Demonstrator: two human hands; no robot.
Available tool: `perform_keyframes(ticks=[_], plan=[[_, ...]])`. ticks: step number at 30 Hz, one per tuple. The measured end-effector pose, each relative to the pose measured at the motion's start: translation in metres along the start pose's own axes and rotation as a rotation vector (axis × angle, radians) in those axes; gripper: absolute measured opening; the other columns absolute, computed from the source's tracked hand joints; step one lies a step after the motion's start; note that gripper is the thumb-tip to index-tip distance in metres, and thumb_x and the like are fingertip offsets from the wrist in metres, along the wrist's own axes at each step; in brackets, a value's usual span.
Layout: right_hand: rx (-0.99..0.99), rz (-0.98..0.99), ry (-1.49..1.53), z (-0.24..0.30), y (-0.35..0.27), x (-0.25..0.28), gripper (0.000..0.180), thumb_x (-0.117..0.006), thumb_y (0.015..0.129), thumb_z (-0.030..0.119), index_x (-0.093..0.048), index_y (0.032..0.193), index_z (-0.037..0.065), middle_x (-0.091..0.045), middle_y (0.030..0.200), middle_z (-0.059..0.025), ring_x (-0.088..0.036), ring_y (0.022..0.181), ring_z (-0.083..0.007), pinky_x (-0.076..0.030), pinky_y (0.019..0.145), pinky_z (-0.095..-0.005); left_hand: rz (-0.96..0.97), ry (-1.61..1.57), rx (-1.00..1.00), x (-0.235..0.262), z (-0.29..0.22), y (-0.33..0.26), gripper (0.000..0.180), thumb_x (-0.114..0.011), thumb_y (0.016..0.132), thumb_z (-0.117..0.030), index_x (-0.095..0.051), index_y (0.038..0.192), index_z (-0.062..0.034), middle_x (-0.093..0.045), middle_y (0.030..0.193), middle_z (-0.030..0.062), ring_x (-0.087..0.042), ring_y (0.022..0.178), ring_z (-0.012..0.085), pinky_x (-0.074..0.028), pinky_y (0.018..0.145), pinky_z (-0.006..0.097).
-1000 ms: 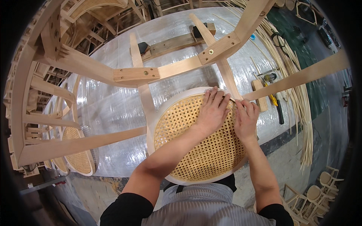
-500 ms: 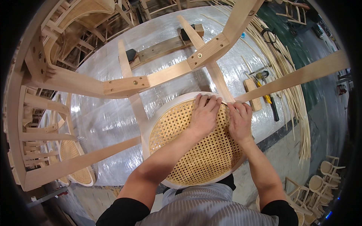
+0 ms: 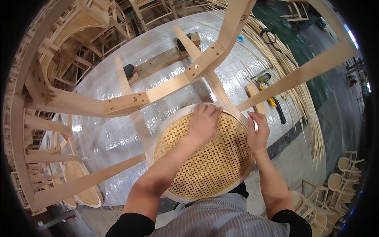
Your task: The person weaves thin cane strips into the perforated seat of a wooden chair frame. They use a hammer to tap the strips into place and a utility knife to trim excess material, working around the perimeter of the seat.
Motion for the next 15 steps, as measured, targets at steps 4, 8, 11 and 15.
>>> perform_keyframes(ticks=[4, 8, 11, 15], plan=[[-0.549, 0.234, 0.481, -0.032, 0.025, 0.005, 0.033, -0.077, 0.1, 0.02, -0.073, 0.12, -0.004, -0.076, 0.11, -0.0105, -0.069, 0.098, -0.0162, -0.055, 0.088, -0.0328, 0.021, -0.127, 0.168, 0.018, 0.02, 0.032, 0.026, -0.07, 0.091, -0.009, -0.075, 0.116, -0.0048, -0.072, 0.107, 0.013, -0.065, 0.102, 0.0341, -0.052, 0.098, 0.046], [-0.724, 0.571, 0.451, -0.03, 0.048, 0.011, 0.031, -0.077, 0.099, 0.021, -0.075, 0.116, -0.004, -0.077, 0.105, -0.0108, -0.071, 0.092, -0.0188, -0.055, 0.085, -0.0325, 0.478, -0.297, 0.567, 0.046, 0.028, 0.078, 0.024, -0.07, 0.099, -0.02, -0.075, 0.112, -0.0007, -0.076, 0.106, 0.0149, -0.073, 0.094, 0.032, -0.056, 0.088, 0.044], [-0.362, 0.349, -0.108, 0.012, 0.044, 0.02, 0.023, -0.076, 0.097, 0.018, -0.075, 0.11, -0.001, -0.076, 0.098, -0.0139, -0.073, 0.087, -0.0273, -0.056, 0.084, -0.0354, 0.419, -0.34, 0.402, 0.063, 0.044, 0.074, 0.025, -0.068, 0.101, -0.019, -0.074, 0.114, 0.0011, -0.077, 0.107, 0.0163, -0.075, 0.094, 0.0312, -0.058, 0.086, 0.043], [0.154, 0.22, 0.006, 0.035, 0.031, 0.0, 0.015, -0.075, 0.094, 0.009, -0.075, 0.106, 0.001, -0.071, 0.102, -0.0155, -0.069, 0.097, -0.0347, -0.056, 0.085, -0.0408, 0.375, -0.227, 0.074, 0.043, 0.027, 0.059, 0.028, -0.063, 0.094, -0.004, -0.074, 0.12, 0.0007, -0.074, 0.109, 0.0169, -0.071, 0.101, 0.0351, -0.057, 0.092, 0.043]])
Point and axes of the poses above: each hand's wrist, its own y-axis towards the middle knuckle, its own x-axis out of the back of the hand, z = x × y, the point moved 1 cm from there along y, towards the middle knuckle
